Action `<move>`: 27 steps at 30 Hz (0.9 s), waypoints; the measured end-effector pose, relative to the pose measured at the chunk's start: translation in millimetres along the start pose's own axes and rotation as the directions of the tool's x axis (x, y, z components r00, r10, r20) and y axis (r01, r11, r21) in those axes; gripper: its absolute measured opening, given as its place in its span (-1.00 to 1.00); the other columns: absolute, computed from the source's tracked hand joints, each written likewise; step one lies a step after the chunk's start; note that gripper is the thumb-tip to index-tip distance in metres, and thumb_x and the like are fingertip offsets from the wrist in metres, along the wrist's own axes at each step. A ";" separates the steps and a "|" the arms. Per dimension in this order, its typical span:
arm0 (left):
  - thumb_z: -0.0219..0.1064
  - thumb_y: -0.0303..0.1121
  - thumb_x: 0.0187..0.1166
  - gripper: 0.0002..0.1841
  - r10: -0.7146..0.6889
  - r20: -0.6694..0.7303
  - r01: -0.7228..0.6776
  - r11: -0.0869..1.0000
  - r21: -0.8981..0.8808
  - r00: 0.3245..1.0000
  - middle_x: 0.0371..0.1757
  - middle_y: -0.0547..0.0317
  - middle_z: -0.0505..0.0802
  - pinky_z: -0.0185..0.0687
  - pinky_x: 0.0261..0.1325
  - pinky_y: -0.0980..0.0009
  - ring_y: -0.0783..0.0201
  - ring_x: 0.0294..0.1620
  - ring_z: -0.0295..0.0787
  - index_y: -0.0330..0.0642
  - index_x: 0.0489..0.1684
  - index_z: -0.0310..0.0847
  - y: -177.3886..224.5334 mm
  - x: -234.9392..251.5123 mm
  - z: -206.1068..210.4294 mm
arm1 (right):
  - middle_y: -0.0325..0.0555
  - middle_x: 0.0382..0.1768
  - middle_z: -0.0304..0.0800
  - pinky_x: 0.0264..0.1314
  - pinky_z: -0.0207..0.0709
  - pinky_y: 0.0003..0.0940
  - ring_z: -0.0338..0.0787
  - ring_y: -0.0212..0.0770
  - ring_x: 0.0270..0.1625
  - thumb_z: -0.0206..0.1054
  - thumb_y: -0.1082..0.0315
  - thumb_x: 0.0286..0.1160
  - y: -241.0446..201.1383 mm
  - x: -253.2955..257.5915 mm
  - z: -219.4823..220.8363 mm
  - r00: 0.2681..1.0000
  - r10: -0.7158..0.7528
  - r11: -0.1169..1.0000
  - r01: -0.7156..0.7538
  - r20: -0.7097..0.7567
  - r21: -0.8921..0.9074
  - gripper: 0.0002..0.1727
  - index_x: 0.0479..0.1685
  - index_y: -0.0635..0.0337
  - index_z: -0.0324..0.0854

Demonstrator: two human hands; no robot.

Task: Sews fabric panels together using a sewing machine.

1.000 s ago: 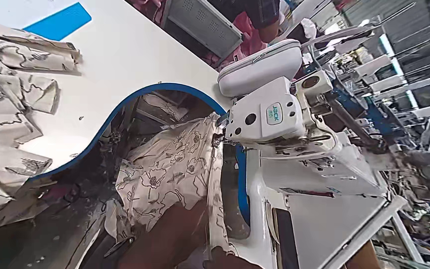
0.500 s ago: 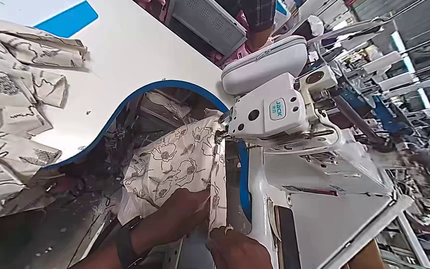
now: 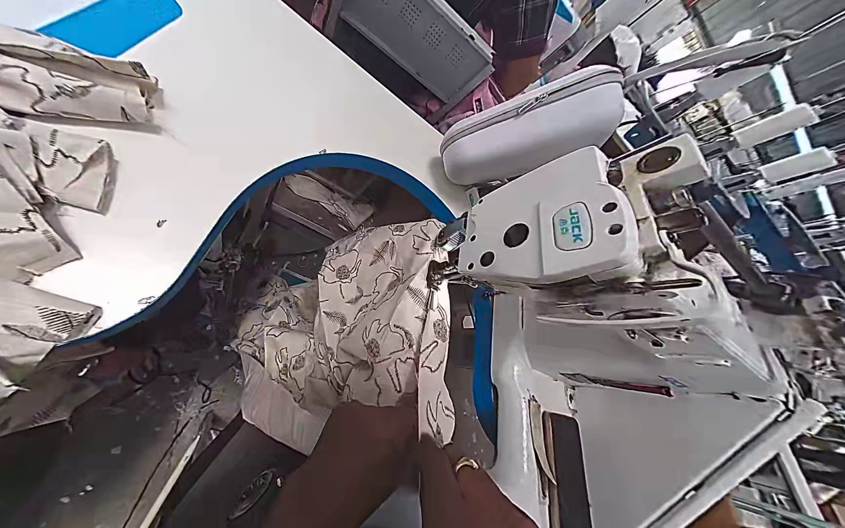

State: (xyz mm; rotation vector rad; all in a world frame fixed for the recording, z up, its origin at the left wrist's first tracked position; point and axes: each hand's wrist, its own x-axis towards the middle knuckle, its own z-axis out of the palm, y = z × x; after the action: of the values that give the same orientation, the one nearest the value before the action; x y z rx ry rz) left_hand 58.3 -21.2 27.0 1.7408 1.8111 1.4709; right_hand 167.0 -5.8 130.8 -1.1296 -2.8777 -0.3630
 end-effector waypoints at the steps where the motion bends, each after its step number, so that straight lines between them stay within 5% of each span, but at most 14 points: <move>1: 0.26 -0.38 0.39 -0.86 -0.006 -0.006 0.006 1.000 -0.010 1.000 -0.77 0.19 0.64 0.41 -0.82 0.27 0.19 -0.82 0.61 -0.15 -0.46 0.73 1.4 -2.1 0.5 | 0.01 -0.55 0.80 -0.64 0.53 -0.35 0.77 -0.12 -0.60 0.35 0.51 0.32 -0.4 2.2 2.3 1.000 0.005 1.000 -0.005 -0.020 -0.011 -0.83 -0.28 0.31 0.88; 6: 0.21 -0.38 0.52 -0.79 -0.127 -0.001 0.126 0.985 -0.121 0.992 -0.63 0.15 0.76 0.59 -0.66 0.24 0.19 -0.66 0.74 -0.17 -0.42 0.76 -1.3 4.1 4.3 | 0.00 -0.55 0.82 -0.58 0.55 -0.39 0.77 -0.15 -0.59 0.34 0.50 0.34 2.8 14.2 13.7 0.996 0.060 0.998 -0.060 -0.069 0.002 -0.77 -0.17 0.32 0.90; 12: 0.19 -0.44 0.50 -0.78 -0.135 -0.113 0.107 0.969 -0.224 0.984 -0.63 0.14 0.75 0.56 -0.58 0.38 0.27 -0.64 0.71 -0.24 -0.40 0.79 -12.4 30.8 20.1 | -0.01 -0.51 0.82 -0.56 0.54 -0.38 0.79 -0.16 -0.53 0.32 0.48 0.35 11.9 40.0 27.8 0.978 0.131 0.991 -0.125 -0.163 0.050 -0.75 -0.15 0.29 0.91; 14: 0.17 -0.45 0.58 -0.78 -0.145 -0.034 0.128 0.944 -0.303 0.989 -0.66 0.14 0.69 0.53 -0.58 0.36 0.27 -0.66 0.65 -0.25 -0.43 0.71 -19.4 44.3 18.1 | -0.03 -0.56 0.80 -0.63 0.49 -0.37 0.74 -0.17 -0.61 0.27 0.41 0.39 20.5 52.4 40.9 0.960 0.137 0.986 -0.110 -0.246 0.123 -0.72 -0.17 0.29 0.91; 16: 0.15 -0.44 0.64 -0.79 -0.159 0.163 0.209 0.907 -0.365 0.974 -0.68 0.13 0.62 0.49 -0.56 0.31 0.25 -0.68 0.56 -0.32 -0.24 0.71 -25.3 57.0 6.4 | -0.14 -0.63 0.74 -0.68 0.38 -0.43 0.58 -0.30 -0.70 0.25 0.33 0.40 33.1 52.6 57.9 0.946 0.193 0.951 -0.115 -0.261 0.286 -0.68 -0.13 0.29 0.89; 19: 0.14 -0.33 0.76 -0.53 -0.140 0.524 0.387 0.832 -0.397 0.840 -0.51 0.06 0.68 0.48 -0.36 0.28 0.24 -0.55 0.51 -0.43 0.56 0.46 -27.6 67.1 -20.7 | -0.32 -0.56 0.70 -0.50 0.44 -0.73 0.54 -0.63 -0.58 0.41 0.33 0.27 55.9 11.3 84.9 0.924 0.375 0.662 -0.211 -0.074 0.719 -0.70 -0.09 0.34 0.81; 21: 0.15 -0.34 0.76 -0.40 -0.122 0.610 0.440 0.803 -0.403 0.783 -0.35 -0.03 0.76 0.53 -0.24 0.27 0.22 -0.45 0.55 -0.37 0.77 0.22 -28.3 63.3 -24.3 | -0.51 -0.55 0.71 -0.39 0.51 -0.81 0.60 -0.73 -0.50 0.49 0.42 0.25 70.5 -14.7 93.1 0.912 0.400 0.315 -0.234 0.095 0.920 -0.89 -0.26 0.18 0.76; 22: 0.15 -0.34 0.74 -0.40 -0.122 0.601 0.435 0.801 -0.410 0.790 -0.34 -0.01 0.76 0.52 -0.26 0.32 0.27 -0.46 0.53 -0.36 0.77 0.23 -29.5 61.2 -21.9 | -0.55 -0.54 0.72 -0.36 0.52 -0.81 0.61 -0.74 -0.48 0.50 0.41 0.30 73.7 -19.2 91.8 0.924 0.362 0.243 -0.221 0.123 0.945 -0.93 -0.29 0.09 0.76; 24: 0.15 -0.35 0.73 -0.43 -0.118 0.563 0.393 0.829 -0.397 0.818 -0.41 0.03 0.74 0.50 -0.33 0.32 0.27 -0.51 0.50 -0.38 0.73 0.30 -28.9 60.3 -19.5 | -0.46 -0.54 0.66 -0.37 0.46 -0.83 0.56 -0.72 -0.48 0.43 0.30 0.45 70.6 -9.0 73.5 0.969 0.246 0.424 -0.126 0.020 0.897 -0.92 -0.29 0.10 0.71; 27: 0.18 -0.37 0.68 -0.56 -0.103 0.491 0.304 0.886 -0.349 0.865 -0.53 -0.02 0.73 0.57 -0.37 0.13 0.09 -0.54 0.65 -0.42 0.48 0.53 -21.1 48.0 -18.2 | -0.18 -0.60 0.69 -0.61 0.43 -0.55 0.62 -0.37 -0.61 0.25 0.30 0.48 47.0 14.9 42.7 0.988 0.061 0.898 0.008 -0.142 0.440 -0.77 -0.42 0.18 0.75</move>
State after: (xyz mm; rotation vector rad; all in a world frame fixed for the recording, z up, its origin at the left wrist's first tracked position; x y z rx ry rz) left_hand 18.9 15.2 41.4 1.4614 1.2759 1.1242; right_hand 190.2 47.1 100.5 -1.0036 -2.6117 0.1924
